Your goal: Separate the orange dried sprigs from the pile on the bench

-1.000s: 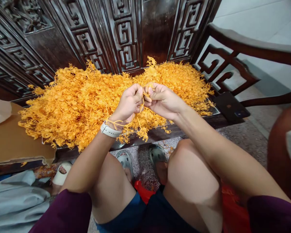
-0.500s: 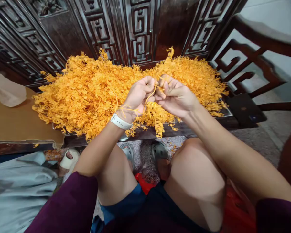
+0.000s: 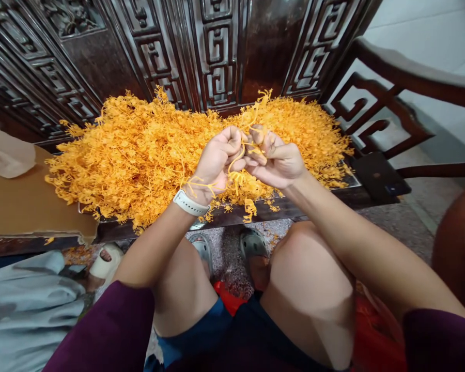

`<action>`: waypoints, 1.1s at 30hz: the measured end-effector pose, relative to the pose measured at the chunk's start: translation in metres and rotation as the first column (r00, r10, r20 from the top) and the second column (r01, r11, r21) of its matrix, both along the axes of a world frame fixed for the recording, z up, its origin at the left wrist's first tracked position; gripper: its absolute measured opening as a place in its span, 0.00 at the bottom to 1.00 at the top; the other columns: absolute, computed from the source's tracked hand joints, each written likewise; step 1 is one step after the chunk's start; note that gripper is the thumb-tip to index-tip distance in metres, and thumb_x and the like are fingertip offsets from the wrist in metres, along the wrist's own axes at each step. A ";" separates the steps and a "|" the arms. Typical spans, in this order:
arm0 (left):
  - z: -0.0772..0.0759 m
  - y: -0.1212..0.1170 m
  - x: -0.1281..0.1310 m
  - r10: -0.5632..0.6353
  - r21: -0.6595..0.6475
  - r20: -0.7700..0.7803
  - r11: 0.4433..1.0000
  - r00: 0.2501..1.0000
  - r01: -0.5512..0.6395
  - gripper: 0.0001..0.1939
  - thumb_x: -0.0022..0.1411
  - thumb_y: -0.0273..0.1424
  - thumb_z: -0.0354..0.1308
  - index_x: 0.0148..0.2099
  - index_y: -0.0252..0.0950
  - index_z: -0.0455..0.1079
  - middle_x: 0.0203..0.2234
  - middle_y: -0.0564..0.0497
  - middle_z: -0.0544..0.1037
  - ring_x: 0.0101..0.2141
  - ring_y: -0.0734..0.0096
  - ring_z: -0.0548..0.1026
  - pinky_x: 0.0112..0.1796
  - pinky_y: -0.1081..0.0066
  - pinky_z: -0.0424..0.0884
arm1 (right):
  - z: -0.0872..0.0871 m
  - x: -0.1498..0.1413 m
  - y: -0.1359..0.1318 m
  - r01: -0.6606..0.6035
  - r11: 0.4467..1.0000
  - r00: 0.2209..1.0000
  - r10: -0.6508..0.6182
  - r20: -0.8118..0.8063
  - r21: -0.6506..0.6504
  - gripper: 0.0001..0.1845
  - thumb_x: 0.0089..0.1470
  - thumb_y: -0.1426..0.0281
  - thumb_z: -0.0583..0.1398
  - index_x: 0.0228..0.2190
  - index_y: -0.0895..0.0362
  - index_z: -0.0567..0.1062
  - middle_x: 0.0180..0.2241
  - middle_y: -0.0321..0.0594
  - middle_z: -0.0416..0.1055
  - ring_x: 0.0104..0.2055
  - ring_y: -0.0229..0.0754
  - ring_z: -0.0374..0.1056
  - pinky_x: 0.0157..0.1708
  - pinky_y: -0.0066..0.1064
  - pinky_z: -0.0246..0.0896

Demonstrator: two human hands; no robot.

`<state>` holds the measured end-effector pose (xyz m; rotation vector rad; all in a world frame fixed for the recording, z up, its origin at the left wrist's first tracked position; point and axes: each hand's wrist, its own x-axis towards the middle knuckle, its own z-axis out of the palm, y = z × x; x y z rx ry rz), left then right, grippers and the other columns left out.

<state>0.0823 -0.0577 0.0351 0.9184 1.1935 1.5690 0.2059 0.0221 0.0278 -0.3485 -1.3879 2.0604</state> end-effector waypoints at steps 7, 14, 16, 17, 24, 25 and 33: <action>0.011 -0.006 0.009 0.054 0.059 0.077 0.997 0.996 -0.059 0.14 0.78 0.28 0.52 0.35 0.39 0.57 0.21 0.59 0.55 0.15 0.86 0.50 0.17 0.78 0.53 | 0.004 0.000 -0.007 0.072 0.997 0.997 -0.071 0.015 -0.018 0.11 0.61 0.67 0.67 0.32 0.53 0.68 0.21 0.27 0.54 0.21 0.33 0.50 0.26 0.28 0.59; 0.020 -0.009 0.019 0.010 0.031 0.431 0.999 0.902 -0.026 0.18 0.80 0.25 0.44 0.33 0.37 0.59 0.17 0.61 0.54 0.13 0.88 0.51 0.16 0.82 0.49 | -0.005 0.001 0.004 -0.170 0.970 0.974 0.138 -0.182 -0.174 0.04 0.62 0.72 0.62 0.38 0.54 0.71 0.25 0.28 0.60 0.20 0.30 0.46 0.22 0.23 0.57; 0.022 -0.010 0.022 0.037 -0.024 0.476 0.999 0.879 -0.029 0.17 0.80 0.26 0.46 0.34 0.37 0.59 0.19 0.61 0.55 0.12 0.90 0.51 0.16 0.83 0.49 | -0.005 0.003 0.009 -0.175 0.963 0.975 0.142 -0.169 -0.205 0.04 0.63 0.74 0.60 0.41 0.55 0.72 0.26 0.28 0.61 0.20 0.30 0.43 0.21 0.22 0.56; 0.024 -0.010 0.023 0.045 -0.051 0.488 0.998 0.872 -0.023 0.16 0.81 0.26 0.45 0.35 0.37 0.59 0.19 0.61 0.55 0.12 0.90 0.50 0.16 0.83 0.49 | -0.004 0.004 0.011 -0.158 0.966 0.982 0.132 -0.133 -0.206 0.04 0.64 0.72 0.59 0.42 0.54 0.72 0.26 0.28 0.60 0.20 0.30 0.43 0.20 0.22 0.55; 0.019 0.007 -0.008 0.053 0.090 0.661 0.985 0.748 -0.150 0.19 0.78 0.18 0.36 0.34 0.39 0.55 0.21 0.60 0.49 0.15 0.85 0.43 0.16 0.80 0.43 | -0.007 0.000 -0.043 -0.663 0.745 0.713 0.658 -0.241 0.073 0.20 0.54 0.56 0.71 0.36 0.54 0.69 0.17 0.22 0.51 0.19 0.33 0.50 0.22 0.28 0.53; 0.017 0.011 -0.016 0.037 0.132 0.655 0.978 0.755 -0.163 0.18 0.78 0.18 0.38 0.34 0.40 0.56 0.20 0.59 0.50 0.16 0.82 0.42 0.16 0.78 0.43 | -0.008 -0.004 -0.053 -0.735 0.666 0.626 0.739 -0.247 0.128 0.19 0.57 0.56 0.69 0.36 0.55 0.70 0.17 0.24 0.54 0.20 0.34 0.52 0.23 0.29 0.55; 0.009 0.012 -0.055 0.075 0.075 0.580 0.987 0.811 -0.145 0.19 0.81 0.33 0.44 0.34 0.39 0.60 0.21 0.58 0.50 0.16 0.81 0.45 0.16 0.74 0.40 | 0.053 0.024 -0.041 -0.419 0.884 0.906 0.423 0.025 0.205 0.14 0.63 0.63 0.65 0.27 0.54 0.74 0.21 0.33 0.58 0.24 0.37 0.53 0.26 0.34 0.52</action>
